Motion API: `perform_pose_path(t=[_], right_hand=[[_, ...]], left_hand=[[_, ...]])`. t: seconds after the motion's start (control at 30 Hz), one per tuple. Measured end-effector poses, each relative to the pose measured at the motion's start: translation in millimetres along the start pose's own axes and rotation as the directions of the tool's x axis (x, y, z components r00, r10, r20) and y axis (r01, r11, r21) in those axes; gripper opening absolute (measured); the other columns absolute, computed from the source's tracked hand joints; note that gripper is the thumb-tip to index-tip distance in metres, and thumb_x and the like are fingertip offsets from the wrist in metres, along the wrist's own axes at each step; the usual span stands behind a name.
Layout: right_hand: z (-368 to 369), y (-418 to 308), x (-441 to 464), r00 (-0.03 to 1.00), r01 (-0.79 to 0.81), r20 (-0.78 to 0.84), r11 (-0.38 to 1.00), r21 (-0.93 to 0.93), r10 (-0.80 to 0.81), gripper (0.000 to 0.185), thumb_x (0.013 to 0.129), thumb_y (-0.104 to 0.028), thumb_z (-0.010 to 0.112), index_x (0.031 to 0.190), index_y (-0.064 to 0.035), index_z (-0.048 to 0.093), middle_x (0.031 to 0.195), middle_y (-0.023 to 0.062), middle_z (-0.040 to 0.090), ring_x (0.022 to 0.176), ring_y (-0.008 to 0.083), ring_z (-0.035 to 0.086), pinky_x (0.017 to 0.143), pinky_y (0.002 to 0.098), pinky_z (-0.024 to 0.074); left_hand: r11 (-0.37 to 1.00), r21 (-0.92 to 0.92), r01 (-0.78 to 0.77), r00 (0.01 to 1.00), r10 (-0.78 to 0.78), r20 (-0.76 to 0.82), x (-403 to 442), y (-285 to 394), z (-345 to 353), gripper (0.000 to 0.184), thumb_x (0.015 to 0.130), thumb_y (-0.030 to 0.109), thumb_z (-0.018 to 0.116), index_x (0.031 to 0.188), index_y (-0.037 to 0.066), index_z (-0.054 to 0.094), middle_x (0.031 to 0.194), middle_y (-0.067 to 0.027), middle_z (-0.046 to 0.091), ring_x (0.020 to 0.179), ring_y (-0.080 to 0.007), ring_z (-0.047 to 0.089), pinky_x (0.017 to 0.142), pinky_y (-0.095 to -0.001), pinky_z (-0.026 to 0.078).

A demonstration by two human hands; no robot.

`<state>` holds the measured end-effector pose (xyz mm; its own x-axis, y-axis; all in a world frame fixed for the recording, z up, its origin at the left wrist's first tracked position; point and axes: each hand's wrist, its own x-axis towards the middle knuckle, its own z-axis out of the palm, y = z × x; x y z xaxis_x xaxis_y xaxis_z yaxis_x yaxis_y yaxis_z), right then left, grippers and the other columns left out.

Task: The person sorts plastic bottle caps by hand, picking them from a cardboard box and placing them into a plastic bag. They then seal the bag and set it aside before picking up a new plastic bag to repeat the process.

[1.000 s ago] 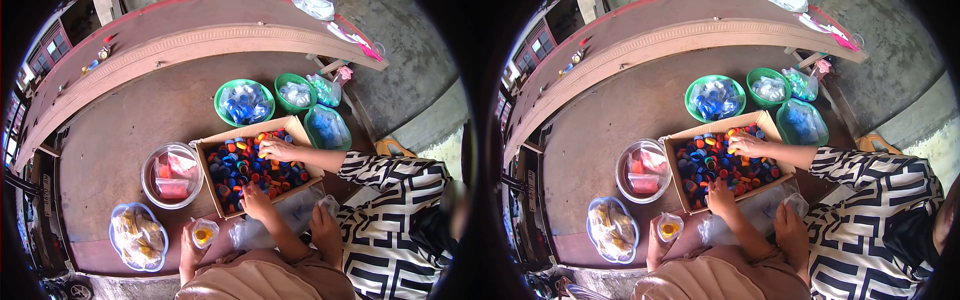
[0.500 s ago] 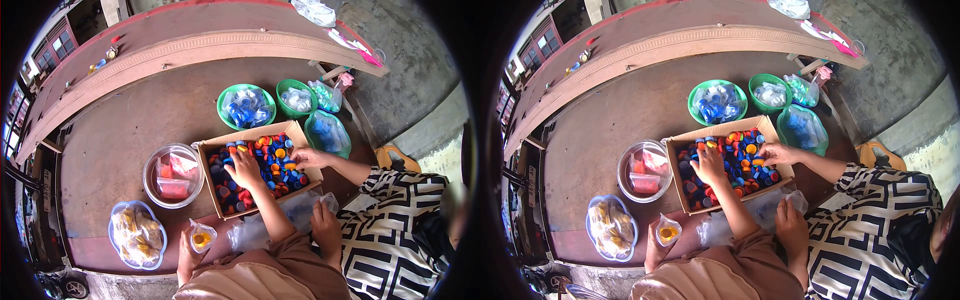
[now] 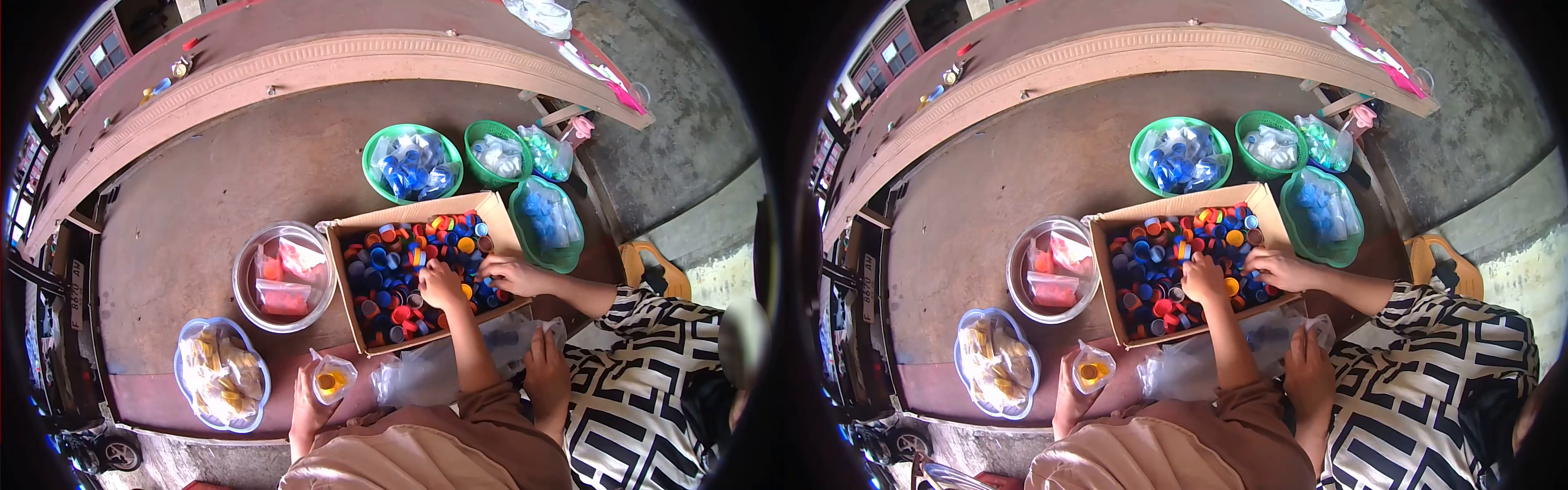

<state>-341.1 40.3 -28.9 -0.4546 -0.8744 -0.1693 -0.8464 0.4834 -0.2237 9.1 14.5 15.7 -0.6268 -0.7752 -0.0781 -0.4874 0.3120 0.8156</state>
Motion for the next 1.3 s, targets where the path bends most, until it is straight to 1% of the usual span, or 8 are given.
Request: perform_pose_path(t=[0.27,0.33,0.4,0.47,0.63,0.73,1.0,1.3], right_hand=[[-34,-27,-35,0.999,0.017,-0.048,0.999,-0.035,-0.019,0.017,0.075,-0.021,0.059,0.082,-0.0056,0.057,0.083,0.0125,0.060,0.084,0.0318,0.056,0.072,0.0444,0.0445],[-47,-44,-15,0.964,0.128,-0.236,0.992,0.008,-0.123,0.022,0.077,-0.022,0.060,0.089,-0.0040,0.057,0.085,0.0141,0.060,0.081,0.0315,0.057,0.073,0.0433,0.0444],[-55,-66,7,0.942,0.261,-0.265,0.947,0.187,-0.208,0.032,0.077,-0.026,0.063,0.096,-0.0017,0.057,0.088,0.0147,0.060,0.087,0.0316,0.057,0.079,0.0418,0.0438],[-40,-91,24,0.915,0.323,-0.292,0.939,0.118,-0.278,0.044,0.075,-0.030,0.066,0.108,-0.0043,0.054,0.109,0.0166,0.053,0.109,0.0344,0.047,0.088,0.0440,0.0411],[2,-108,55,0.994,0.105,-0.035,0.994,-0.026,-0.106,0.040,0.072,-0.016,0.064,0.110,-0.0074,0.055,0.133,0.0160,0.031,0.126,0.0354,0.028,0.092,0.0589,0.0354],[1,-108,58,0.996,0.090,0.032,0.994,-0.064,-0.088,0.039,0.069,-0.010,0.063,0.108,-0.0076,0.056,0.133,0.0144,0.029,0.125,0.0372,0.030,0.088,0.0573,0.0400],[-9,-77,42,0.988,0.114,-0.094,0.991,-0.072,-0.121,0.026,0.065,-0.009,0.067,0.090,-0.0089,0.062,0.118,0.0142,0.041,0.106,0.0380,0.044,0.067,0.0449,0.0520],[-17,3,15,0.983,-0.158,-0.106,0.982,-0.101,0.148,0.025,0.060,-0.010,0.070,0.084,-0.0153,0.065,0.103,0.0049,0.050,0.106,0.0305,0.045,0.071,0.0421,0.0494]], left_hand=[[0.998,0.041,-0.046,0.999,0.046,0.000,4,-1,-1,0.078,0.055,0.010,0.079,0.122,0.004,0.039,0.109,-0.0167,0.048,0.100,-0.0370,0.049,0.086,-0.0435,0.040],[0.999,0.026,-0.024,1.000,0.023,0.002,5,0,-2,0.078,0.055,0.011,0.079,0.121,0.004,0.039,0.109,-0.0166,0.048,0.100,-0.0368,0.049,0.086,-0.0435,0.040],[1.000,0.013,-0.002,1.000,0.002,0.015,5,1,-2,0.078,0.055,0.011,0.079,0.121,0.004,0.039,0.109,-0.0167,0.048,0.101,-0.0368,0.049,0.086,-0.0434,0.041],[1.000,0.006,0.003,1.000,-0.003,0.013,6,0,-1,0.077,0.055,0.011,0.079,0.121,0.004,0.039,0.109,-0.0167,0.048,0.100,-0.0368,0.049,0.086,-0.0432,0.041],[1.000,-0.004,0.010,1.000,-0.010,0.004,6,0,-4,0.077,0.056,0.010,0.078,0.121,0.003,0.039,0.109,-0.0167,0.048,0.100,-0.0366,0.049,0.086,-0.0431,0.041],[1.000,-0.008,-0.002,1.000,0.002,-0.006,6,-2,-4,0.077,0.056,0.010,0.078,0.122,0.003,0.039,0.109,-0.0166,0.048,0.100,-0.0365,0.049,0.086,-0.0431,0.041],[1.000,0.004,-0.027,1.000,0.027,0.005,10,3,-9,0.077,0.056,0.009,0.078,0.121,0.003,0.039,0.109,-0.0170,0.049,0.100,-0.0362,0.050,0.086,-0.0423,0.041],[0.999,-0.001,-0.044,0.999,0.044,-0.014,8,-7,-7,0.077,0.055,0.008,0.078,0.122,0.003,0.039,0.110,-0.0176,0.048,0.100,-0.0371,0.050,0.086,-0.0430,0.041]])
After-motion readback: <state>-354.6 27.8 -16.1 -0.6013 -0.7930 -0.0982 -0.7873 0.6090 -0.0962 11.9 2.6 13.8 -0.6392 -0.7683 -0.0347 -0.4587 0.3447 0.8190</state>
